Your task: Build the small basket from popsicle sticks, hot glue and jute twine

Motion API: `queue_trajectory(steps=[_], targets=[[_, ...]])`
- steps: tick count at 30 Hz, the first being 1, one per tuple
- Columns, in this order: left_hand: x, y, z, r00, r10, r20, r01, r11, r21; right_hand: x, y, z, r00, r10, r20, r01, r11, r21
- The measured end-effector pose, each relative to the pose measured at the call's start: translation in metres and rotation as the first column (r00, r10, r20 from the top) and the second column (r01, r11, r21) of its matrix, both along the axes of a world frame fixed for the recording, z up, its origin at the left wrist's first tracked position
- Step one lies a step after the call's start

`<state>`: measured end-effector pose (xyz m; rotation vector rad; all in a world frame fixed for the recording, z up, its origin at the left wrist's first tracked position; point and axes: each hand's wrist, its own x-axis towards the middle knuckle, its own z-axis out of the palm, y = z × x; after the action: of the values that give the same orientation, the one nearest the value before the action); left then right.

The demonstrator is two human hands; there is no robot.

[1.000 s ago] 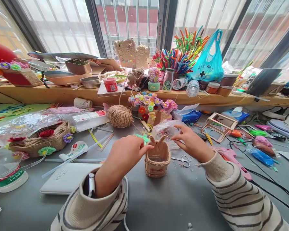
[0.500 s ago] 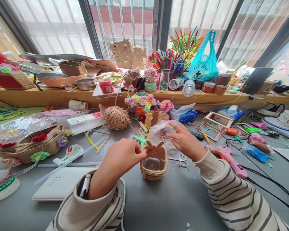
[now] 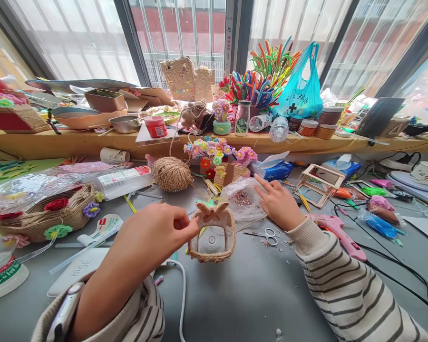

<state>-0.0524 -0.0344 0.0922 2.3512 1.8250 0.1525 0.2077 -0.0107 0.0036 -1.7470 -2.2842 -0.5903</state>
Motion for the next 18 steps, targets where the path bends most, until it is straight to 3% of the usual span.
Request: queue_trajectory(steps=[8,18], targets=[[-0.019,0.003,0.014,0.985,0.099,-0.14,-0.116,0.986,-0.117,0.019,0.006,0.003,0.988,-0.123,-0.092,0.134,0.984,0.119],[-0.041,0.007,0.021,0.968,0.197,-0.158,-0.214,0.972,-0.097,0.039,0.003,0.016,0.914,-0.325,-0.243,0.374,0.906,0.198]])
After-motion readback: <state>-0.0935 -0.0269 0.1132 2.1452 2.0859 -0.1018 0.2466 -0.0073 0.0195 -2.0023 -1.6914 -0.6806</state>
